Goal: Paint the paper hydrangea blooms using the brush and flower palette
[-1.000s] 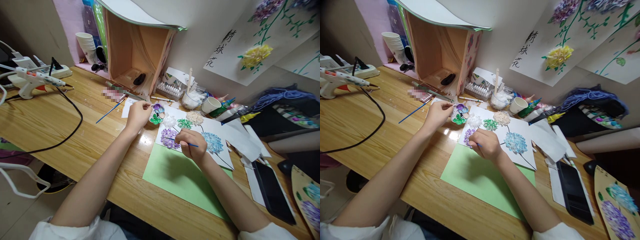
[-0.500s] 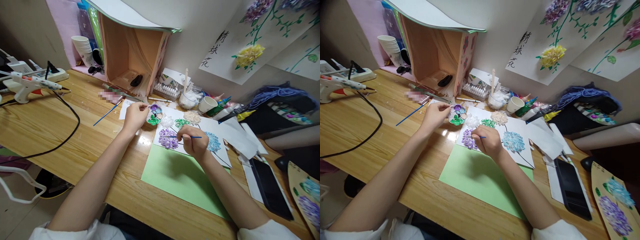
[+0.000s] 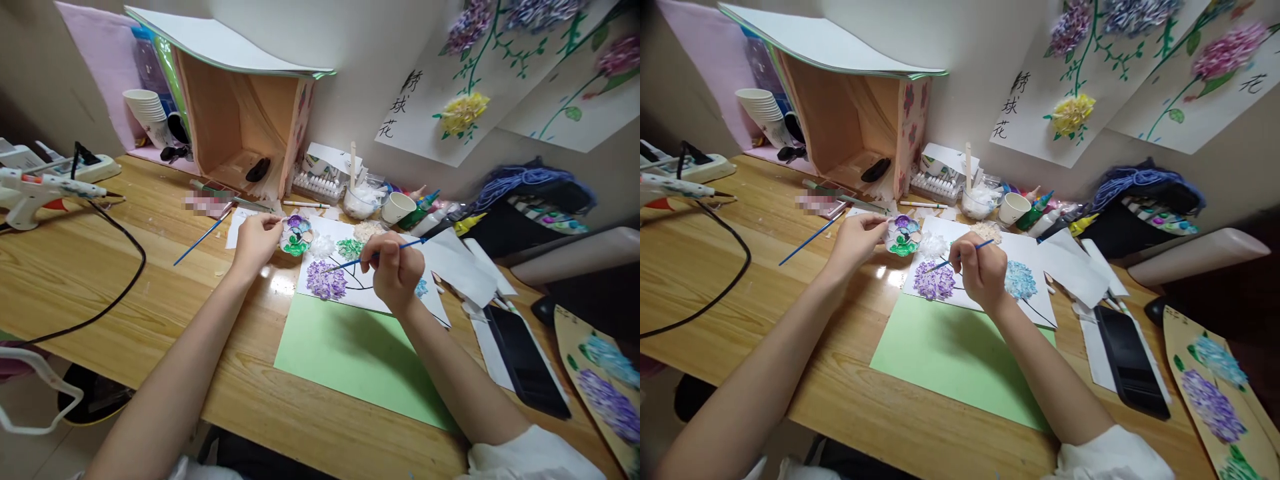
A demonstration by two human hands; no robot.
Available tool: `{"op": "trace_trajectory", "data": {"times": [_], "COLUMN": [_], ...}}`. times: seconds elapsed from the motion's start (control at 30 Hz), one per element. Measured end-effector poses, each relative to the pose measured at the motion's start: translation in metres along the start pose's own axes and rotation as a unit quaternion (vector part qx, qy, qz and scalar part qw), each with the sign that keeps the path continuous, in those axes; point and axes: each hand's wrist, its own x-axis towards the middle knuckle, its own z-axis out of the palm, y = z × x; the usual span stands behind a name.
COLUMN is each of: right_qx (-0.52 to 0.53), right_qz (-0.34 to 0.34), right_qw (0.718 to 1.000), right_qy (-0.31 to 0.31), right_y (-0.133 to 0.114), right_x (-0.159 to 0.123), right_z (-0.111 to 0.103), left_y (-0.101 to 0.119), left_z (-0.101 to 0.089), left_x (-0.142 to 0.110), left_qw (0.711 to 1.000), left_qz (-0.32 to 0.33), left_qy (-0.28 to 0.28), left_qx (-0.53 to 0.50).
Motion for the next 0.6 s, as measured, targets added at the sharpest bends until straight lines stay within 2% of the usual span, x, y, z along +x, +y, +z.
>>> {"op": "trace_trajectory", "data": {"times": [0.1,0.17,0.23,0.3,0.37,0.47,0.53,0.6], "right_qx": [0.004,0.001,-0.007,-0.006,0.004,0.040,0.080,0.117], "right_qz": [0.034,0.033,0.021,0.020,0.035,0.054,0.062,0.054], "right_qw": [0.998,0.995,0.995,0.997,0.999,0.994,0.977,0.949], "right_qy": [-0.059,-0.094,-0.100,-0.078,-0.032,0.081,0.186,0.289], "right_y": [0.002,0.005,0.008,0.009,0.008,0.003,-0.005,-0.014], "right_x": [0.001,0.000,-0.002,-0.002,-0.001,0.009,0.022,0.036], "right_z": [0.001,0.003,0.004,0.003,0.001,-0.004,-0.012,-0.023], "left_y": [0.000,-0.001,-0.002,-0.003,-0.004,-0.003,0.000,0.003], "left_z": [0.001,0.001,0.000,0.000,0.000,-0.006,-0.014,-0.026], "left_x": [0.000,0.000,0.000,0.001,0.002,0.006,0.009,0.013], "left_qw": [1.000,1.000,1.000,0.999,0.998,0.997,0.997,0.997], "left_qz": [-0.006,-0.006,-0.012,-0.022,-0.026,-0.036,-0.054,-0.073], "left_qy": [-0.005,-0.007,-0.008,-0.008,-0.007,-0.007,-0.003,0.000], "left_qx": [0.000,-0.008,-0.025,-0.043,-0.056,-0.067,-0.058,-0.032]}}
